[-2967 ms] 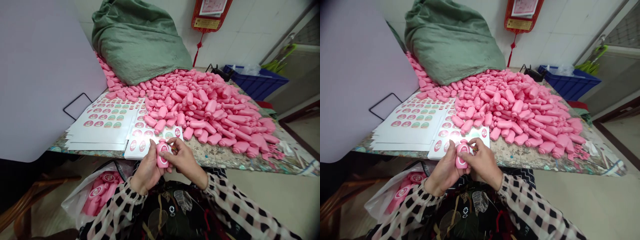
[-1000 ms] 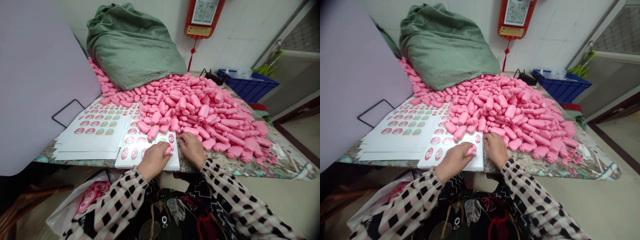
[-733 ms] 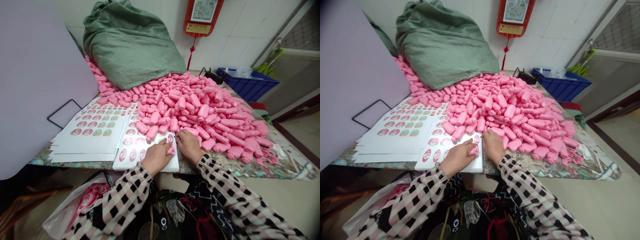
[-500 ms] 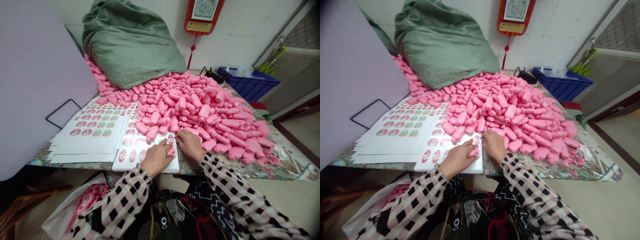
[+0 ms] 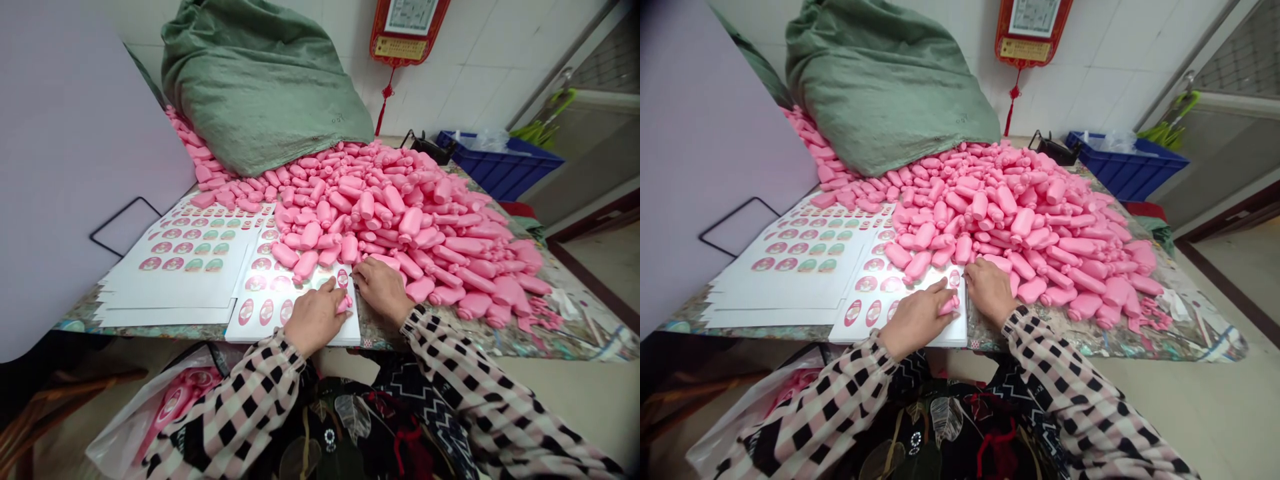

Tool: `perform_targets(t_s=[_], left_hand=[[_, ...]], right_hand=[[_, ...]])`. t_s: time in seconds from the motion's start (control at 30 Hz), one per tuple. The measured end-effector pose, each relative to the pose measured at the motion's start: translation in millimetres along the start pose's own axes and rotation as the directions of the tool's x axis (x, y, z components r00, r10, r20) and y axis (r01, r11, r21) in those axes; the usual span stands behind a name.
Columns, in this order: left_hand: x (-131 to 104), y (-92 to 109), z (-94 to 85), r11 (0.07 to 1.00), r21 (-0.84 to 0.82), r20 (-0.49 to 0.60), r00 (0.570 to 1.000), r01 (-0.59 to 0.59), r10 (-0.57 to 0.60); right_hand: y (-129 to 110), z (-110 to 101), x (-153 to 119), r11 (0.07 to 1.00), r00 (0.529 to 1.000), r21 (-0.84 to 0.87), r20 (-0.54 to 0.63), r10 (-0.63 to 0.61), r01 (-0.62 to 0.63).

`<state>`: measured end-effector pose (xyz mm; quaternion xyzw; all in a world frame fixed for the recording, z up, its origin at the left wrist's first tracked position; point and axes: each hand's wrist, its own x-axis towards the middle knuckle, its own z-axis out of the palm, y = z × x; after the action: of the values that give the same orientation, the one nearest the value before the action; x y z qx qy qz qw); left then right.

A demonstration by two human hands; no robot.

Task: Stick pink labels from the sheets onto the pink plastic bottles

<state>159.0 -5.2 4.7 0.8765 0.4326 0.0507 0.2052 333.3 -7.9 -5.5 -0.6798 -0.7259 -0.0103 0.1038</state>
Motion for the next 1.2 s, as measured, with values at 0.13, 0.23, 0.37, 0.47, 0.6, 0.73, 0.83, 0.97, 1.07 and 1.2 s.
perform_targets(t_s=[0.13, 0.23, 0.37, 0.47, 0.6, 0.73, 0.83, 0.97, 1.07, 1.2], left_hand=[[0, 1, -1.5, 1.000, -0.011, 0.008, 1.000, 0.018, -0.018], [0, 2, -2.4, 1.000, 0.018, 0.009, 1.000, 0.022, -0.022], [0, 2, -2.3, 0.999, 0.050, 0.004, 1.000, 0.001, -0.001], [0, 2, -2.1, 0.999, 0.049, 0.003, 1.000, 0.003, -0.004], [0, 3, -2.1, 0.999, 0.048, 0.012, 1.000, 0.025, -0.026], [0, 2, -0.8, 0.998, 0.058, 0.005, 1.000, 0.011, -0.011], [-1, 1, 0.8, 0.997, 0.074, -0.011, 1.000, -0.014, 0.014], [-1, 0, 1.7, 0.997, 0.078, -0.012, 1.000, -0.026, 0.027], [-1, 1, 0.9, 0.997, 0.071, -0.003, 1.000, -0.018, 0.019], [-1, 2, -0.4, 0.997, 0.073, 0.010, 1.000, -0.003, 0.002]], right_hand=[[1, -3, 2, 1.000, 1.000, -0.008, 0.021, -0.008, 0.009], [2, -4, 4, 1.000, 0.999, -0.013, 0.028, -0.018, 0.018], [5, -6, 6, 0.999, 0.997, -0.006, 0.055, -0.049, 0.049], [8, -7, 8, 0.997, 0.995, 0.012, 0.069, -0.072, 0.072], [9, -9, 9, 0.996, 0.992, 0.061, 0.112, -0.066, 0.059], [8, -6, 5, 0.991, 0.992, 0.133, 0.121, -0.032, 0.016], [6, 3, -1, 0.973, 0.997, 0.225, 0.075, 0.026, -0.042], [0, 18, -8, 0.932, 0.985, 0.332, -0.032, 0.168, -0.148], [-5, 24, -10, 0.918, 0.973, 0.353, -0.072, 0.221, -0.182], [-10, 27, -6, 0.911, 0.962, 0.355, -0.093, 0.256, -0.208]])
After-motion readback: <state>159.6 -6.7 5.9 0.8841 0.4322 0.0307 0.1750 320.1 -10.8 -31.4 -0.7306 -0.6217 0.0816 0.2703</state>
